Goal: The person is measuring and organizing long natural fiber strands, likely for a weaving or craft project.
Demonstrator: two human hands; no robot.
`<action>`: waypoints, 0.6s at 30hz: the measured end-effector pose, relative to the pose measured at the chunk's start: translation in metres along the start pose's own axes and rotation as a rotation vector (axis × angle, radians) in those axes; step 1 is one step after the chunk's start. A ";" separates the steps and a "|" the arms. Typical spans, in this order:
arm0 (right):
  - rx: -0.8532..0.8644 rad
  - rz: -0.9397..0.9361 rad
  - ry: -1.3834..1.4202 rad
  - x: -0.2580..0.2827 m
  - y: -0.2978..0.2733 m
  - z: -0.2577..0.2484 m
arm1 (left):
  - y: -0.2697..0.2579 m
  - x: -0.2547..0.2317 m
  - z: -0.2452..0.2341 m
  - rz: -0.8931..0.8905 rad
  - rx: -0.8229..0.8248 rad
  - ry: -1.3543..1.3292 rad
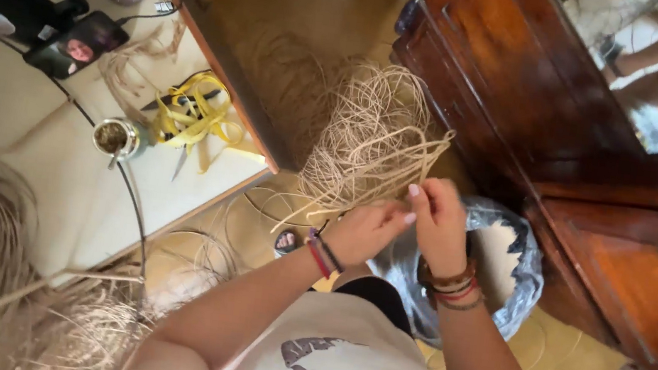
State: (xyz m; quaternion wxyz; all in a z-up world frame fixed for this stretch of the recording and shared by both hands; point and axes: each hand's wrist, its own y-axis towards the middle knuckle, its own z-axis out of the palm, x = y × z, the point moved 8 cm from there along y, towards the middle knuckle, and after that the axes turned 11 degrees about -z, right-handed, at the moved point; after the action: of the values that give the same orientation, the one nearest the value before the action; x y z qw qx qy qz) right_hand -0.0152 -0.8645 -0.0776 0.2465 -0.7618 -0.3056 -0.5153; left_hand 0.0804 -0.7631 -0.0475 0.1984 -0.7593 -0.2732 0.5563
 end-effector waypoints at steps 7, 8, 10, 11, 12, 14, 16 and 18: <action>0.105 -0.532 -0.724 0.039 0.016 -0.054 | 0.116 -0.012 0.037 -0.074 -0.043 -0.596; 0.123 -0.569 -0.680 0.040 0.015 -0.058 | 0.128 -0.024 0.030 -0.015 -0.090 -0.378; 0.219 -0.515 -0.655 0.011 0.013 -0.065 | 0.148 -0.024 0.034 -0.024 -0.017 -0.824; 0.308 -0.457 -0.632 -0.006 0.014 -0.065 | 0.159 -0.024 0.036 -0.029 0.068 -1.264; 0.315 -0.460 -0.632 -0.011 0.012 -0.069 | 0.171 -0.025 0.025 -0.029 0.063 -1.270; 0.611 -0.280 -0.613 -0.040 0.003 -0.058 | 0.192 -0.018 -0.002 -0.066 0.036 -1.571; 0.725 -0.212 -0.682 -0.079 0.002 -0.064 | 0.193 -0.028 -0.019 -0.047 0.029 -1.561; 0.835 -0.138 -0.752 -0.088 0.009 -0.064 | 0.200 -0.032 -0.016 -0.030 0.026 -1.548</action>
State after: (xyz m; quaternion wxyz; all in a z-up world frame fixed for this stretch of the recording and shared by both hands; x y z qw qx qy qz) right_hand -0.0743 -0.9332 -0.1379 0.3667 -0.7090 -0.5995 -0.0589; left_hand 0.1269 -0.9378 -0.1404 -0.0325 -0.1481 -0.3376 0.9290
